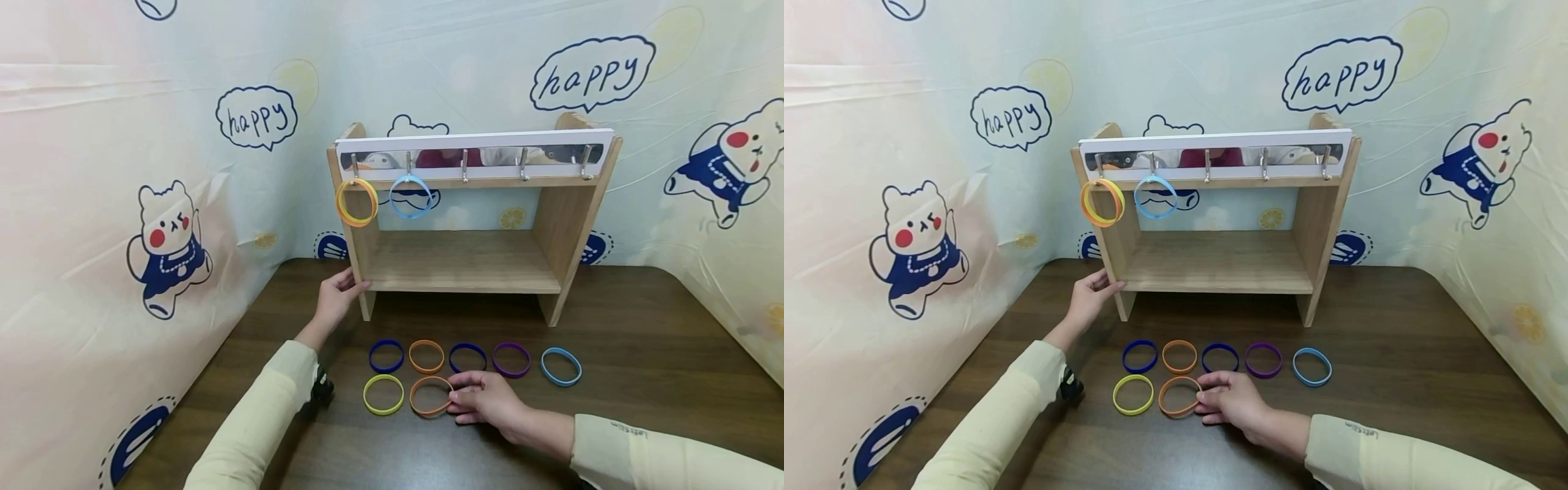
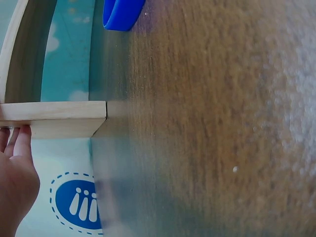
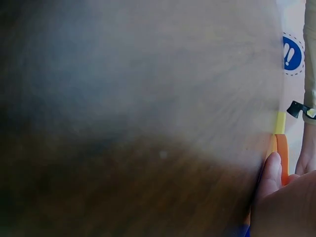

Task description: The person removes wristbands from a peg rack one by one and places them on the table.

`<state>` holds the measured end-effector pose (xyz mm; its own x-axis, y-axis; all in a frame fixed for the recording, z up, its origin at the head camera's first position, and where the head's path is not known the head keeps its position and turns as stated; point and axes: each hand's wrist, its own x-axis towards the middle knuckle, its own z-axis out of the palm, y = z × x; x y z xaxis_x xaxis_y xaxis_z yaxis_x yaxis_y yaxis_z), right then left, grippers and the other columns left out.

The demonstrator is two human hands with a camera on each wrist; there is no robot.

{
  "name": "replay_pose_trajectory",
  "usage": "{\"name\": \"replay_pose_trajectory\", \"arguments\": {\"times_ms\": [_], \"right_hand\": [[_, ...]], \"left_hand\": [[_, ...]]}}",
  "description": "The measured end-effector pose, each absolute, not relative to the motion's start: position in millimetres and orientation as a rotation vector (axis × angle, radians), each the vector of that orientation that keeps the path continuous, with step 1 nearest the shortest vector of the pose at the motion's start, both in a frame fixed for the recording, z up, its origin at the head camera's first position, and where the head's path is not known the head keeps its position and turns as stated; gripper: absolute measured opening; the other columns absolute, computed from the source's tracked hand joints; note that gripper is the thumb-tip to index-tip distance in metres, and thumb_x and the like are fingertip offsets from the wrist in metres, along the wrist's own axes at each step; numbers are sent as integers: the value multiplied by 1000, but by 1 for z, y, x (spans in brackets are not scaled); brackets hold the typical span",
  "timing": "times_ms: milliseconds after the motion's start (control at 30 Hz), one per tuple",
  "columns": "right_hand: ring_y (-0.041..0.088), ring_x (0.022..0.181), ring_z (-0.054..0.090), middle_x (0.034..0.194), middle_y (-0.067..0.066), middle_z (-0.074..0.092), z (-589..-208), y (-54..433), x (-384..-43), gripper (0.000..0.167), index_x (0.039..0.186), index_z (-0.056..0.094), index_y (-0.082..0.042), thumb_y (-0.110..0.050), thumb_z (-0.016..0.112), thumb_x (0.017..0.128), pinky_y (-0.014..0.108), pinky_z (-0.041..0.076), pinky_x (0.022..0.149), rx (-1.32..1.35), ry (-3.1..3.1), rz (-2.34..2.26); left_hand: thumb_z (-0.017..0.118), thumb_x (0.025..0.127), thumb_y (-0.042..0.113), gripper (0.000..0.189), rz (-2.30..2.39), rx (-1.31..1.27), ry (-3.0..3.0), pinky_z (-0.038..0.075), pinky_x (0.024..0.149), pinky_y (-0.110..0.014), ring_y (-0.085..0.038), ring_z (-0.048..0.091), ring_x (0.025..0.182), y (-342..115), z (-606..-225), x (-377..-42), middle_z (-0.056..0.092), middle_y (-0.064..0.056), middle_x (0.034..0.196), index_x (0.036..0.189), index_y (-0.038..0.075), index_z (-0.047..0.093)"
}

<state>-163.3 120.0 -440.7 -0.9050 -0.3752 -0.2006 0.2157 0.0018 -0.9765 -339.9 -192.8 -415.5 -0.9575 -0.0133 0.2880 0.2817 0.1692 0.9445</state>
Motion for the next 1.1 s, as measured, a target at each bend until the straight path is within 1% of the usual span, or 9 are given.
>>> {"name": "replay_pose_trajectory", "arguments": {"times_ms": [400, 567, 767, 900, 1000, 1100], "right_hand": [[26, 85, 70, 92, 13, 69, -442, 118, -166, 39, 121, 54, 14, -5, 67, 91, 36, 59, 70, -137, 1940, -1907], [25, 84, 70, 93, 13, 69, -441, 117, -165, 38, 120, 55, 14, -5, 68, 90, 35, 59, 68, -148, 1972, -1882], [25, 83, 70, 94, 13, 70, -440, 117, -164, 37, 119, 56, 14, -6, 68, 91, 35, 59, 67, -170, 1996, -1864], [25, 83, 70, 93, 13, 70, -441, 117, -164, 37, 119, 56, 14, -6, 68, 91, 35, 59, 67, -176, 2003, -1860], [25, 82, 70, 93, 14, 70, -440, 117, -164, 37, 119, 56, 14, -6, 68, 90, 35, 59, 67, -179, 2006, -1859], [25, 81, 70, 93, 14, 70, -440, 118, -164, 36, 119, 57, 14, -6, 68, 90, 36, 59, 67, -179, 2010, -1855]], "left_hand": [[77, 86, 22, 56, -1844, -250, -2252, 50, 94, -39, -28, 59, 117, -194, -413, -341, 59, -18, 131, 135, 4, 57], [77, 86, 22, 57, -1855, -244, -2257, 49, 95, -38, -27, 58, 118, -194, -413, -341, 58, -17, 132, 136, 5, 56], [76, 87, 18, 55, -1899, -257, -2250, 47, 96, -39, -28, 56, 120, -195, -412, -340, 56, -18, 133, 136, 4, 55], [73, 89, 12, 53, -1877, -248, -2281, 47, 96, -40, -32, 55, 121, -191, -398, -327, 55, -21, 133, 136, 0, 53], [73, 89, 15, 54, -1858, -247, -2279, 48, 96, -41, -32, 55, 120, -190, -400, -327, 55, -21, 133, 136, 0, 54], [76, 87, 21, 56, -1858, -248, -2250, 49, 95, -39, -29, 57, 118, -193, -411, -336, 58, -19, 131, 135, 3, 56]]}}
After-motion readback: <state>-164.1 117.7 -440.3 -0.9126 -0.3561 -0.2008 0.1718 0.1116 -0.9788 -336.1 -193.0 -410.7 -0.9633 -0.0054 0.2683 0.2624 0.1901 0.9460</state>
